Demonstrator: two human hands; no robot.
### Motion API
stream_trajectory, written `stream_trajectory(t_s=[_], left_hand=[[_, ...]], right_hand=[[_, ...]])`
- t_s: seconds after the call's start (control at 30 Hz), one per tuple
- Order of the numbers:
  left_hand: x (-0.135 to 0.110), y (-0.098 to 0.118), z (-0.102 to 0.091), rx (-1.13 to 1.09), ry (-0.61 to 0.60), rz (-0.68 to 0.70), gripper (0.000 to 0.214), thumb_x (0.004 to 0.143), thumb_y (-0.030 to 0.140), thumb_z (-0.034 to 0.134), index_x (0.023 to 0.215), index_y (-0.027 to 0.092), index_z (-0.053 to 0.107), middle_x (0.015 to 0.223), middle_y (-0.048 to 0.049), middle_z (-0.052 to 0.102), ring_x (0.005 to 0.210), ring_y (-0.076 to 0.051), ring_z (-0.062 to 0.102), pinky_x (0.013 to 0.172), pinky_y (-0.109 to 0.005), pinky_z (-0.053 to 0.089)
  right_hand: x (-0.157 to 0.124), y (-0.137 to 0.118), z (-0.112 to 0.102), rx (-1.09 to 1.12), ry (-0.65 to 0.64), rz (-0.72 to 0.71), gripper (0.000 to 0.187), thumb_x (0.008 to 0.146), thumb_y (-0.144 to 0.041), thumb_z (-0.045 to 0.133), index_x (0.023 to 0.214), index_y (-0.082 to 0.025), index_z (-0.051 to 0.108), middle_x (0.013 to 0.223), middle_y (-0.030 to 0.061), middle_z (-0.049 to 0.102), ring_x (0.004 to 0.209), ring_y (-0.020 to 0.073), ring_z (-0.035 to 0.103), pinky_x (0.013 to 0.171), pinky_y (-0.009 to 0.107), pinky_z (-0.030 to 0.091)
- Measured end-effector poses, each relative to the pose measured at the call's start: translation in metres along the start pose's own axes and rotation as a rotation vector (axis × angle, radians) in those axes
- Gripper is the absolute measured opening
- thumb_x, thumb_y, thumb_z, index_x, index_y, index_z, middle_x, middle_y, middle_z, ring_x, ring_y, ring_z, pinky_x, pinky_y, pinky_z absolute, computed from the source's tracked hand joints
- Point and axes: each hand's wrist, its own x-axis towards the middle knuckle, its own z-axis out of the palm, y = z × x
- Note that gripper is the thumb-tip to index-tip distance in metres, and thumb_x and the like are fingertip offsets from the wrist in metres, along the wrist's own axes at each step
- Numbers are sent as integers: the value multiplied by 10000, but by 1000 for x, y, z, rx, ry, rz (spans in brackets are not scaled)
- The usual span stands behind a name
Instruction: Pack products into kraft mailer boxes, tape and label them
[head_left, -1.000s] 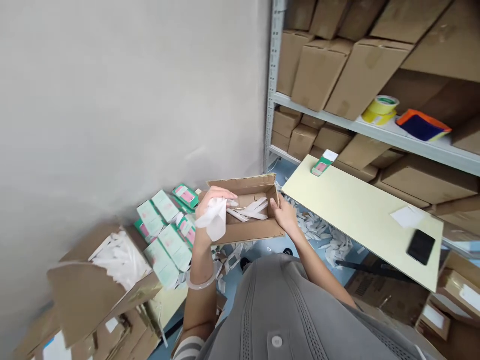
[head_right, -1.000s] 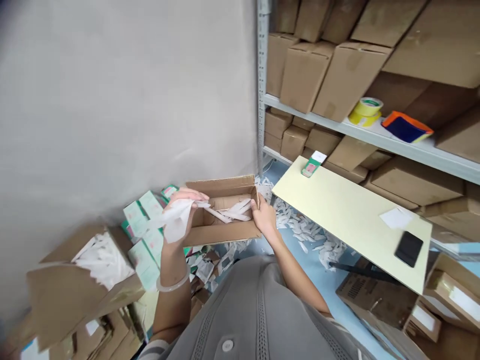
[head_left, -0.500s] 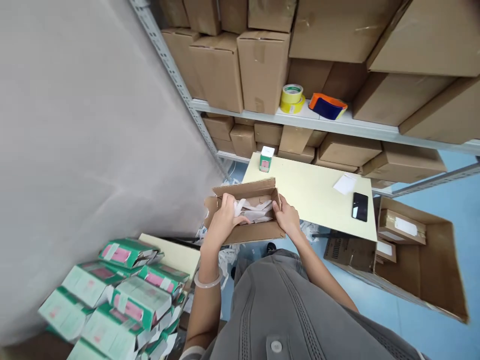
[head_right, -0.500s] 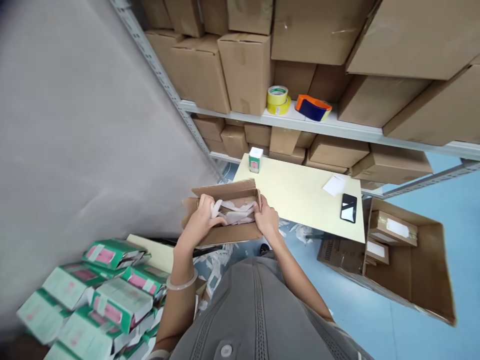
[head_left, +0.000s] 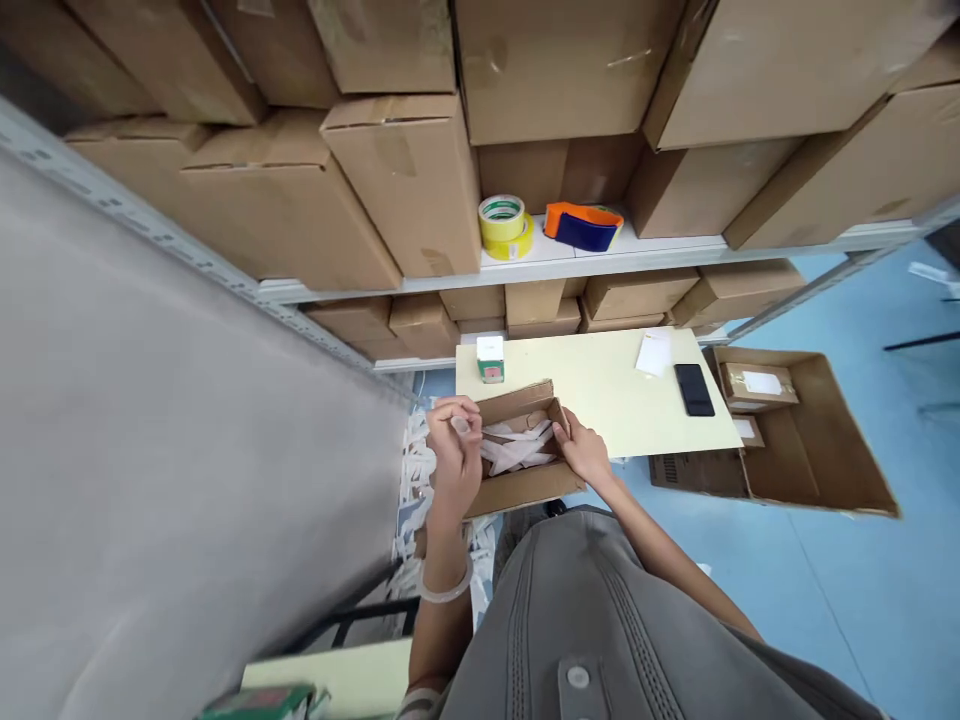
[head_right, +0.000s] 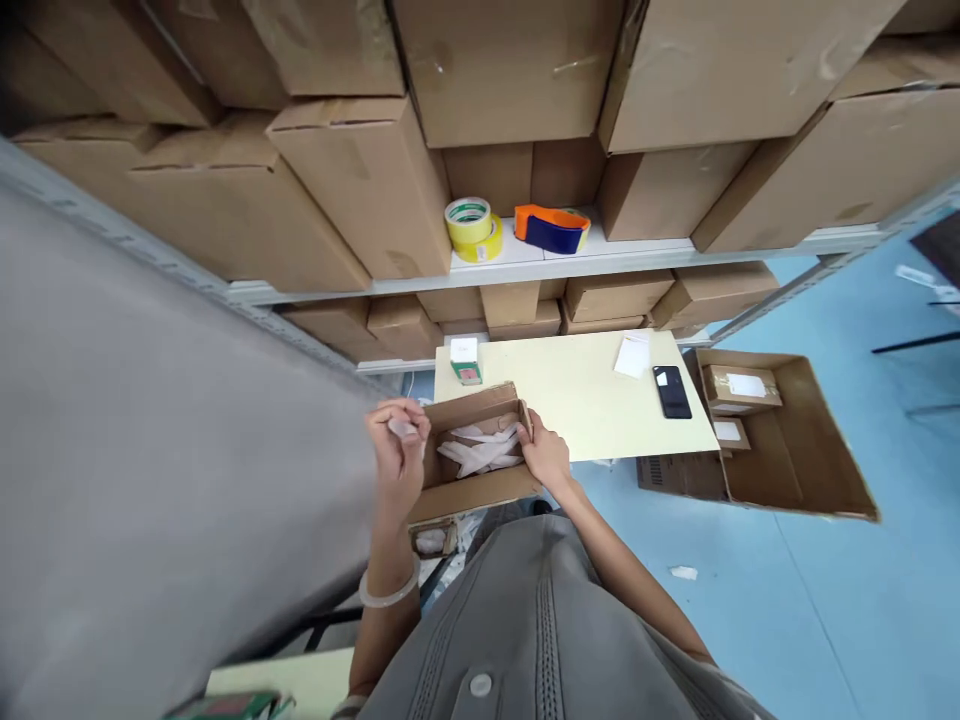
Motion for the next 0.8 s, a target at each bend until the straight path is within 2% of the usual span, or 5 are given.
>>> stream_trajectory(t_s=[0.2,0.27,0.5,0.63,0.8], left_hand=[[41,-34,59,254,-605,-73,239,1002,391,387,1171,267,501,1177,-125,597,1074,-234,595,908,-403,480],[47,-41,76,274,-715,-65,274,980,397,439,1197,263,540,1208,-133,614,1144,-266,590,950,-423,470],[53,-75,82,373,-761,-86,404,994,393,376,1352,241,486,1404,-110,534,1370,-259,442,1147,-461,342],[38,-94,76,485,-625,-180,446,1001,400,342,1391,221,463,1470,-142,434,1428,-270,358,1161,-486,326],[11,-115,91,456,-664,-350,530,971,433,416,1484,302,383,1621,-99,178,1531,-298,98,1192,-541,252]], right_hand=[[15,9,-24,57,109,190,554,1024,-481,274,1530,-260,316,1170,121,713,1069,287,681,881,363,465],[19,18,-28,88,125,254,557,1023,-483,279,1528,-254,325,1191,127,704,1091,287,673,890,365,467],[41,62,-44,104,108,332,556,1021,-475,275,1518,-236,348,1270,144,666,1154,288,644,934,384,453],[54,87,-56,76,117,315,560,1020,-476,273,1528,-245,318,1254,146,672,1133,294,653,923,388,456],[72,114,-56,82,107,304,573,1021,-484,269,1536,-234,299,1269,156,661,1150,290,645,941,393,452]])
